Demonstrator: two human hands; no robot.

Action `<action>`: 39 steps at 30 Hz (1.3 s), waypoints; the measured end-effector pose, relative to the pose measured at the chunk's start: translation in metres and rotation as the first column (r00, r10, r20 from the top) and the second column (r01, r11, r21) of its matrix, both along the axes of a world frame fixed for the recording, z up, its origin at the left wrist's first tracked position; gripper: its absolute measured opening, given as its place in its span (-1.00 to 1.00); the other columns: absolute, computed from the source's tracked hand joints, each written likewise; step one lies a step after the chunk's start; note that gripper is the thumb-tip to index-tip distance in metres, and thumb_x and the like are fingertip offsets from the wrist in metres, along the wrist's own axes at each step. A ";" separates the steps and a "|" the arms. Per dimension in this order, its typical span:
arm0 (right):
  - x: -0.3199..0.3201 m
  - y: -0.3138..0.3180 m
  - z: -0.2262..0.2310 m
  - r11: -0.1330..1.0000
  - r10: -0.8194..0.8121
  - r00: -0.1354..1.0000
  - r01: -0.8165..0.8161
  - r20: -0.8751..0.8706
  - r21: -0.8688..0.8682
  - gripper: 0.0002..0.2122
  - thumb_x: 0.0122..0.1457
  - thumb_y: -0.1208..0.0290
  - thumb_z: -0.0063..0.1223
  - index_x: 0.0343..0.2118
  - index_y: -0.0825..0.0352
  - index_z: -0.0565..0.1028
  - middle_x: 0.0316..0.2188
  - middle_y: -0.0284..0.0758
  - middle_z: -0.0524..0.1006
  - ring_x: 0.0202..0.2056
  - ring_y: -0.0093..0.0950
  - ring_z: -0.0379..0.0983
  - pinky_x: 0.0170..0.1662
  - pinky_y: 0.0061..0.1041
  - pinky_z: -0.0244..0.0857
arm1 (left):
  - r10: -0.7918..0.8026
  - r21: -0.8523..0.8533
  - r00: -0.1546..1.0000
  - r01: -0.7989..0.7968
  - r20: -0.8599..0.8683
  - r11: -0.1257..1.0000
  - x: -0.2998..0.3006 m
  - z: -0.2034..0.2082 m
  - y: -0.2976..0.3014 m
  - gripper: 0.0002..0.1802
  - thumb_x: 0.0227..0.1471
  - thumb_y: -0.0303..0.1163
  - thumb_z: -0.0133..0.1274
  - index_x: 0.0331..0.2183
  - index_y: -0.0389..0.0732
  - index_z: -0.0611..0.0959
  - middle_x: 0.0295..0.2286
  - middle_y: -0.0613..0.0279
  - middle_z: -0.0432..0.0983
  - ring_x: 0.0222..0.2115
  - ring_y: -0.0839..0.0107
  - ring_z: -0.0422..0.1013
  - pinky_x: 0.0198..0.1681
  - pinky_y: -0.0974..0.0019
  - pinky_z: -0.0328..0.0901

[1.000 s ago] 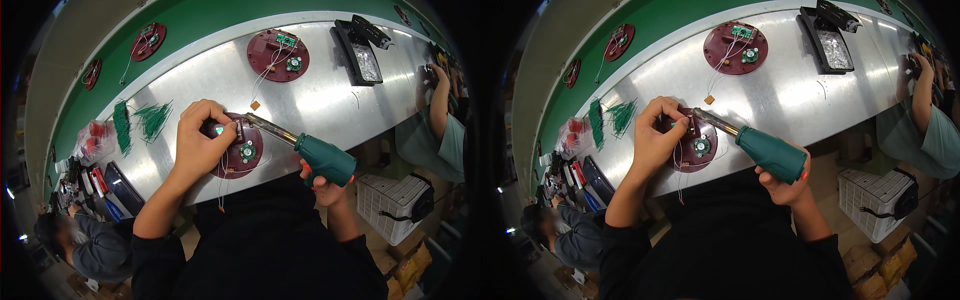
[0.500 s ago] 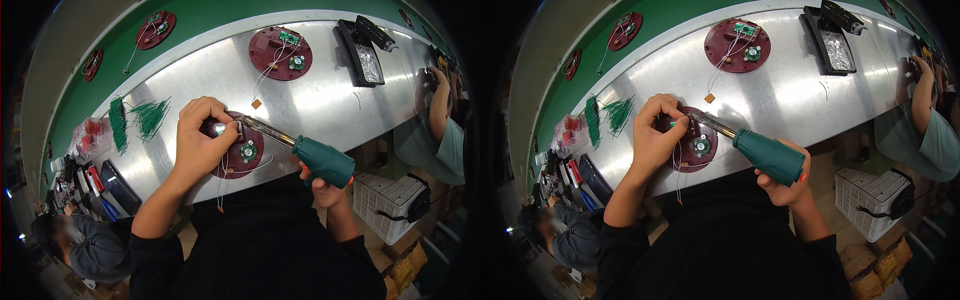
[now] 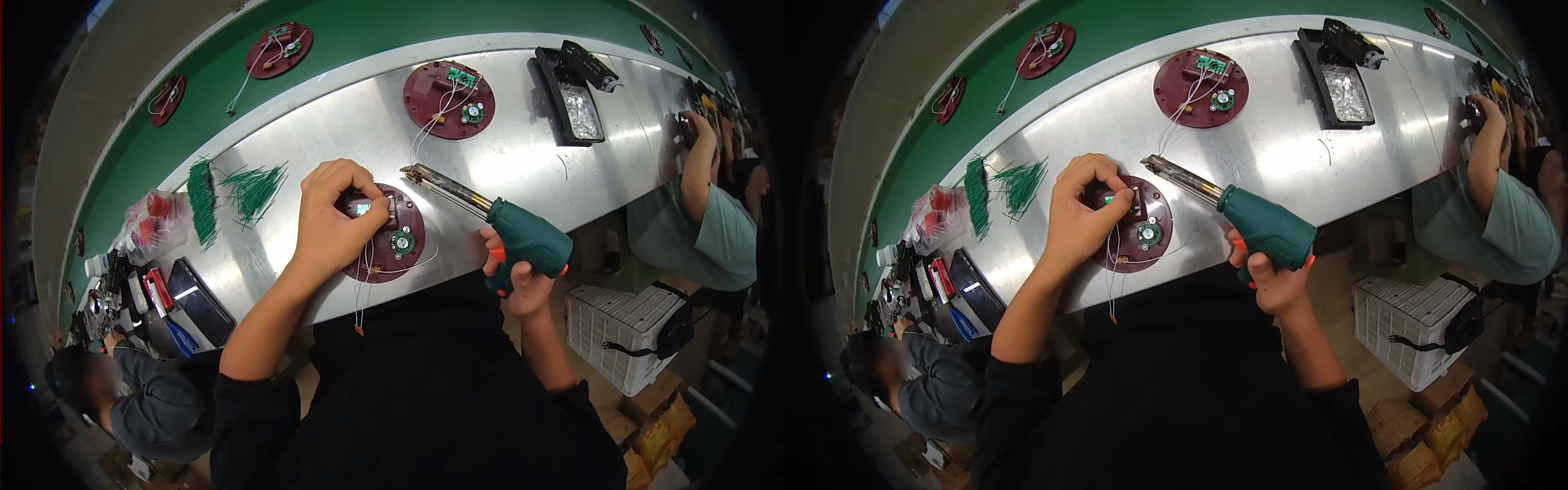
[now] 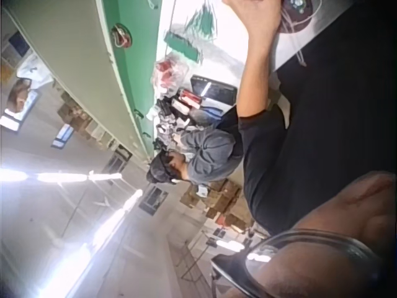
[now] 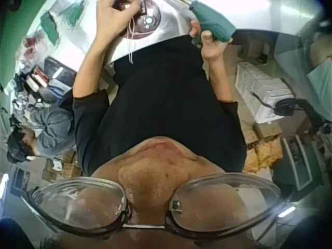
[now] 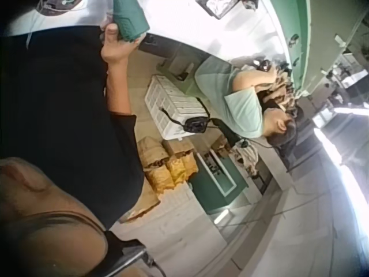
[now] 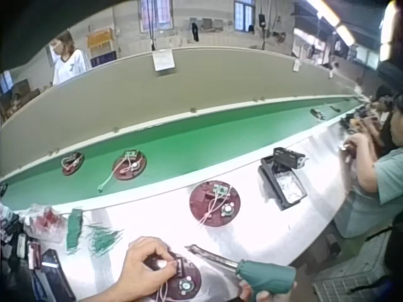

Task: Soldering components onto circular red circuit boards on a factory assembly line.

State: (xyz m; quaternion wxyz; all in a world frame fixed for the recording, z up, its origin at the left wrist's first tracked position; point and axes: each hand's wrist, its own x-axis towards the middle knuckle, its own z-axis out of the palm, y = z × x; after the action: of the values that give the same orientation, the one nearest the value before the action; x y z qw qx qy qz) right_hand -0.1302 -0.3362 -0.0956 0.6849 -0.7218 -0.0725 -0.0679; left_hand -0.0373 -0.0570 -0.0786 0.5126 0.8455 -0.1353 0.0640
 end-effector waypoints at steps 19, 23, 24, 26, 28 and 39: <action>0.001 -0.005 -0.002 1.000 0.011 0.999 -0.012 -0.050 -0.004 -0.22 0.39 -0.28 -0.10 0.17 0.56 0.42 -0.18 -0.06 0.65 -0.45 -0.50 0.53 -0.33 -0.48 0.43 | -0.006 0.071 1.000 0.005 0.004 0.997 -0.001 0.005 -0.002 -0.80 -0.19 -0.43 0.32 -0.48 -0.14 0.59 -0.38 0.29 0.54 -0.19 0.19 0.46 0.07 0.14 0.18; 0.003 -0.003 -0.003 1.000 0.011 0.999 -0.010 -0.052 0.028 -0.21 0.39 -0.28 -0.10 0.21 0.56 0.38 -0.20 -0.04 0.64 -0.44 -0.50 0.53 -0.33 -0.47 0.44 | 0.005 0.096 1.000 -0.003 -0.025 0.995 -0.005 0.007 0.001 -0.83 -0.15 -0.49 0.32 -0.47 -0.23 0.61 -0.31 0.15 0.57 -0.14 0.15 0.48 0.07 0.15 0.26; 0.002 -0.004 -0.002 0.999 0.017 0.998 -0.016 -0.053 0.028 -0.21 0.39 -0.28 -0.10 0.21 0.56 0.38 -0.20 -0.04 0.64 -0.44 -0.50 0.53 -0.33 -0.47 0.44 | 0.008 0.094 1.000 -0.008 0.007 0.996 -0.005 0.006 0.000 -0.81 -0.18 -0.46 0.32 -0.48 -0.18 0.60 -0.34 0.22 0.56 -0.16 0.17 0.47 0.07 0.15 0.22; 0.000 -0.005 -0.003 0.997 -0.004 0.997 0.009 -0.071 0.071 -0.20 0.38 -0.28 -0.08 0.22 0.56 0.37 -0.22 -0.04 0.64 -0.41 -0.50 0.54 -0.31 -0.46 0.44 | 0.016 0.097 0.999 -0.019 0.038 0.995 -0.004 0.004 -0.002 -0.79 -0.21 -0.43 0.33 -0.48 -0.14 0.59 -0.37 0.29 0.54 -0.19 0.20 0.46 0.08 0.14 0.17; 0.001 -0.004 0.000 0.996 -0.025 0.997 0.031 -0.077 0.086 -0.20 0.37 -0.29 -0.07 0.19 0.56 0.38 -0.25 -0.08 0.63 -0.41 -0.49 0.54 -0.29 -0.45 0.45 | 0.012 0.088 1.000 -0.014 0.027 0.996 -0.004 0.004 -0.004 -0.80 -0.21 -0.44 0.32 -0.48 -0.14 0.59 -0.37 0.28 0.54 -0.19 0.20 0.46 0.08 0.14 0.16; -0.001 -0.005 -0.007 0.981 -0.085 0.989 0.105 -0.125 0.165 -0.19 0.31 -0.33 0.01 0.04 0.59 0.43 -0.21 -0.19 0.53 -0.37 -0.43 0.56 -0.18 -0.29 0.54 | 0.012 0.107 1.000 -0.011 -0.011 0.994 -0.003 0.010 -0.004 -0.79 -0.21 -0.43 0.31 -0.48 -0.14 0.58 -0.38 0.28 0.53 -0.17 0.20 0.46 0.10 0.15 0.14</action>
State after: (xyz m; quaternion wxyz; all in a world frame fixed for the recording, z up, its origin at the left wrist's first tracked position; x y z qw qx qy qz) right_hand -0.1315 -0.3412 -0.1024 0.7436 -0.6655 0.0084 -0.0639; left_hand -0.0404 -0.0606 -0.0689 0.4669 0.8729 -0.1306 0.0550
